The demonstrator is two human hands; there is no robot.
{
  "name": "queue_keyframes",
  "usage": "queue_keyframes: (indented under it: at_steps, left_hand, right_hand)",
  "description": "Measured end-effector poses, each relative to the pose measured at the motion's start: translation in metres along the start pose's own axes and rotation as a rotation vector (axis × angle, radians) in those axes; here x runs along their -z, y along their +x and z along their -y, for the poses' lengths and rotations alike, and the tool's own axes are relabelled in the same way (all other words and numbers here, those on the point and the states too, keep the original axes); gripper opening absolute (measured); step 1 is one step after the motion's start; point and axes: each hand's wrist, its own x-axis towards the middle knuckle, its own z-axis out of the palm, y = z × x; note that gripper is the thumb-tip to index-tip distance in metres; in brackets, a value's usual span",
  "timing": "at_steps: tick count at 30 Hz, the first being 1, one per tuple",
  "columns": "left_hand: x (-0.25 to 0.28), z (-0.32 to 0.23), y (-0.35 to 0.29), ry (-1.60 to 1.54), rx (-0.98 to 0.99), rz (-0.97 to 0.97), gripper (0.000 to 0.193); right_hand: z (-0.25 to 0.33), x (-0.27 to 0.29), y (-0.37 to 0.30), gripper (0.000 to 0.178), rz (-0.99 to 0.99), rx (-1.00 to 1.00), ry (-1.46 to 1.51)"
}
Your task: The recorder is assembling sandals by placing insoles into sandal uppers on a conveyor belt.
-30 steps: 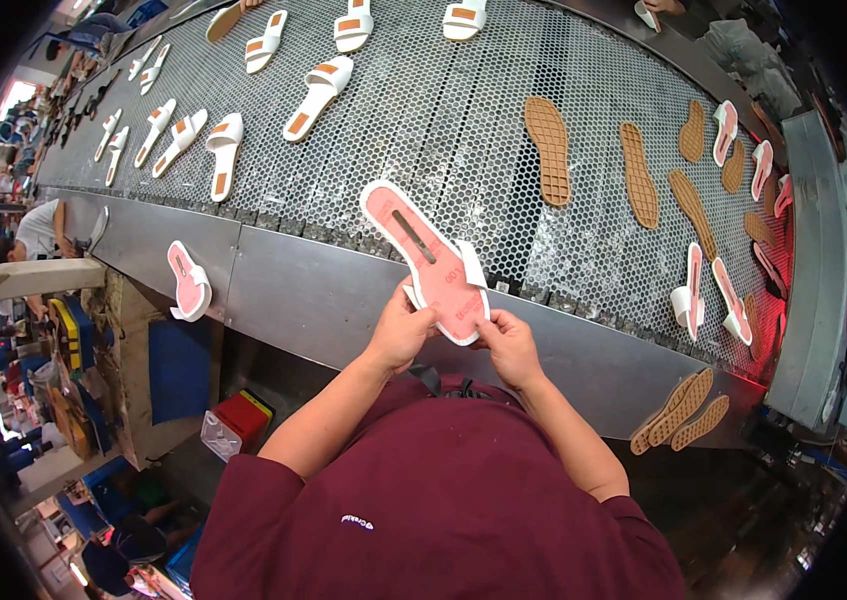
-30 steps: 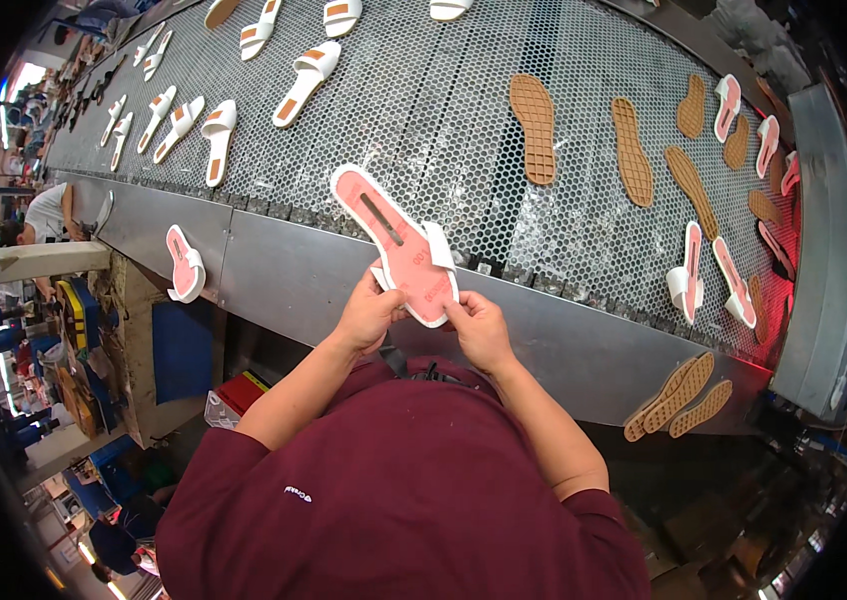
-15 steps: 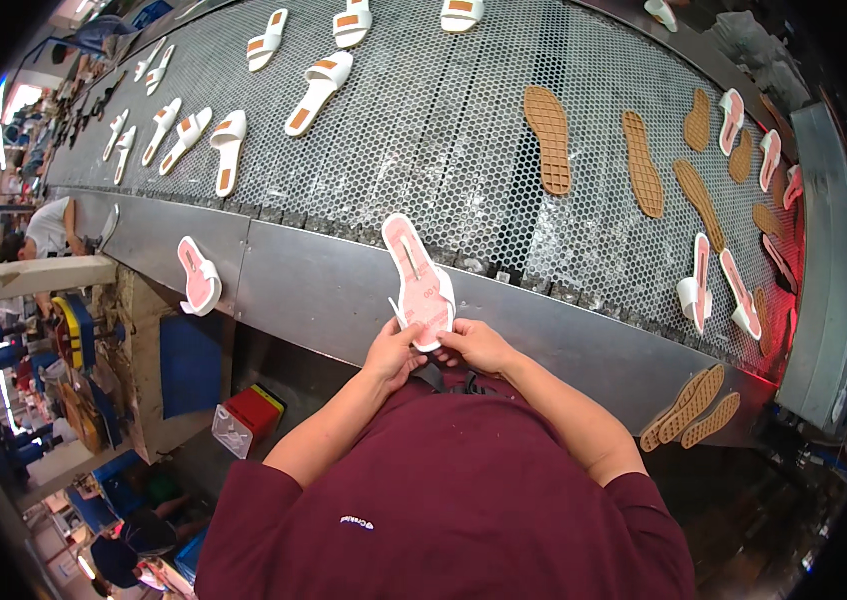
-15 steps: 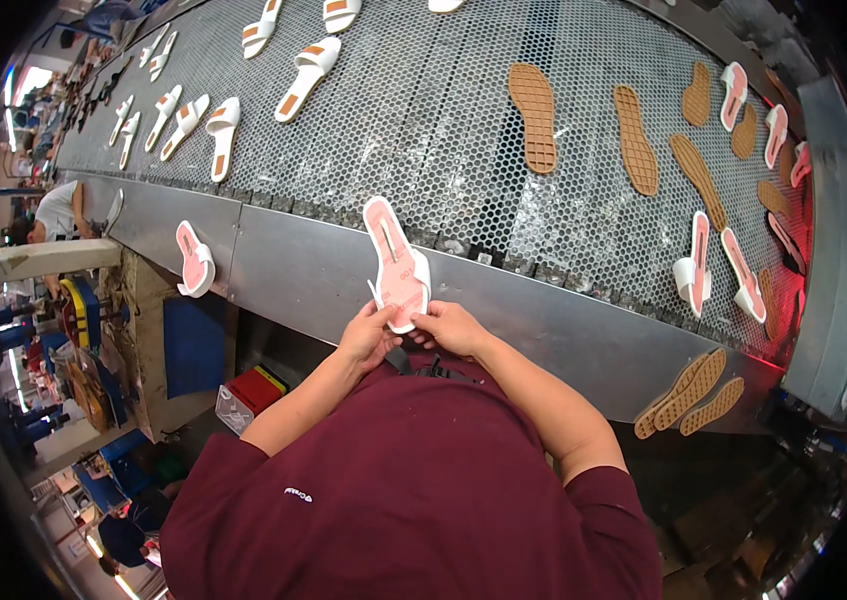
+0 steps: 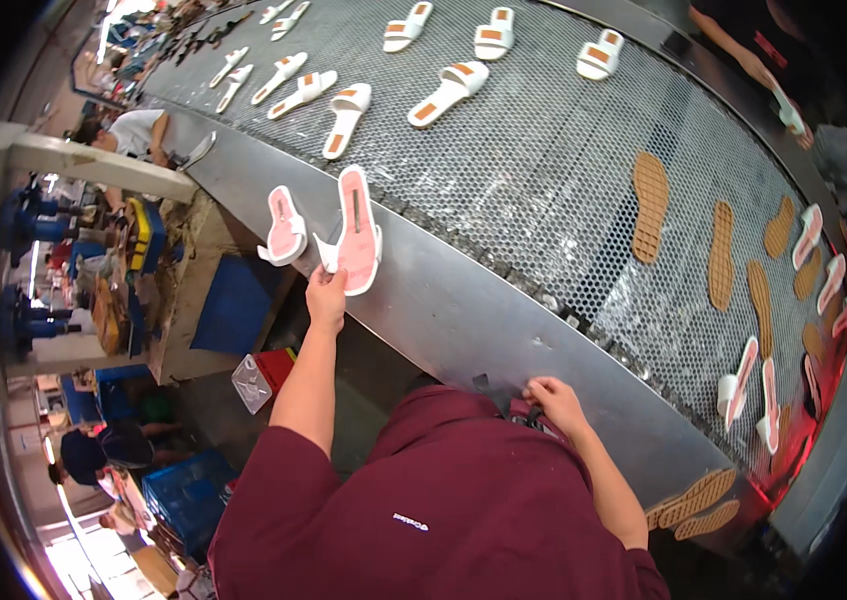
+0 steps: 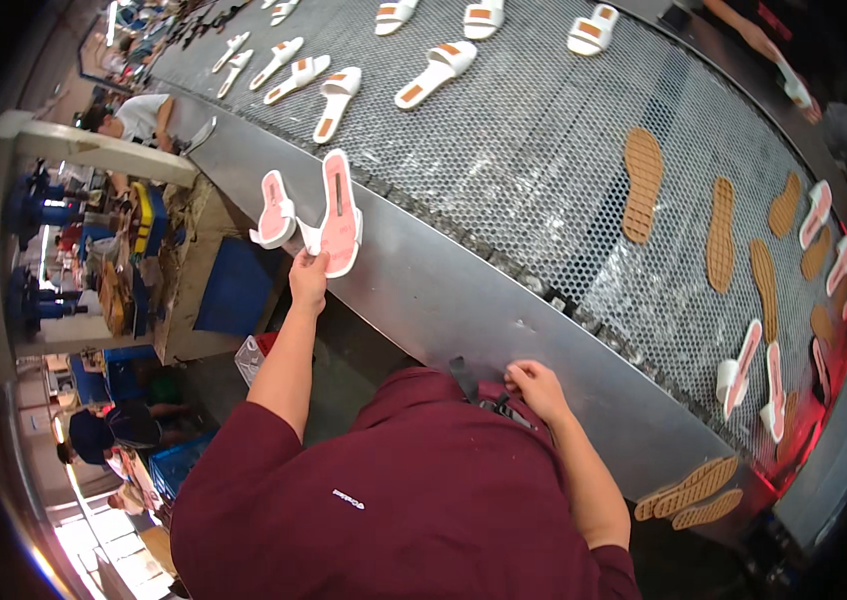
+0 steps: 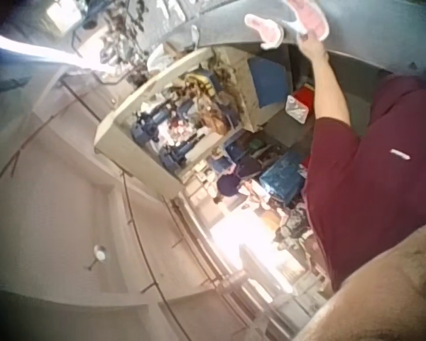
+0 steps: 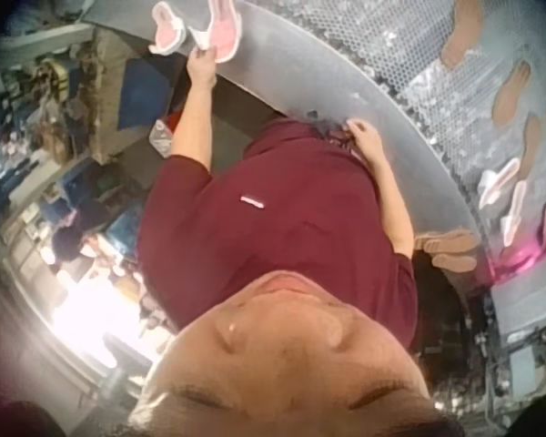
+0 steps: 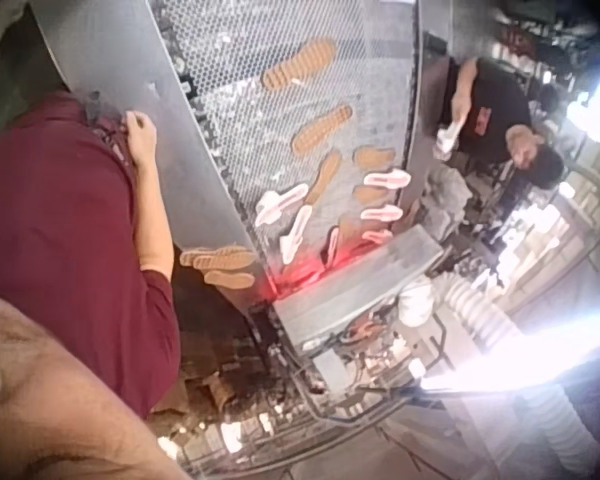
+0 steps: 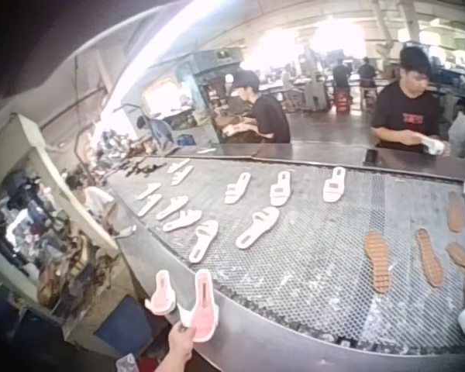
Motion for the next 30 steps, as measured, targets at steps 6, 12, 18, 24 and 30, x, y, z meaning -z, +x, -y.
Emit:
queue_keyframes:
  at_steps: [6, 12, 18, 24, 30]
  left_hand:
    - [0.017, 0.03, 0.019, 0.039, 0.26, -0.356, 0.062]
    - [0.017, 0.033, 0.013, -0.057, 0.372, -0.324, 0.073]
    - [0.015, 0.045, -0.026, -0.131, 0.324, -0.426, 0.078]
    - [-0.055, 0.046, -0.144, 0.302, 0.145, -0.075, 0.027]
    - [-0.103, 0.013, -0.219, 0.217, 0.193, 0.571, 0.013]
  right_hand:
    - [-0.002, 0.018, -0.024, 0.026, -0.11, -0.115, 0.094]
    - [-0.001, 0.025, -0.03, 0.026, -0.17, -0.133, 0.131]
    - [-0.012, 0.042, -0.037, 0.025, -0.221, -0.088, 0.177]
    - [-0.024, 0.135, -0.066, 0.019, -0.653, 0.111, 0.336]
    - [-0.026, 0.23, -0.144, 0.047, -1.181, 0.114, 0.585]
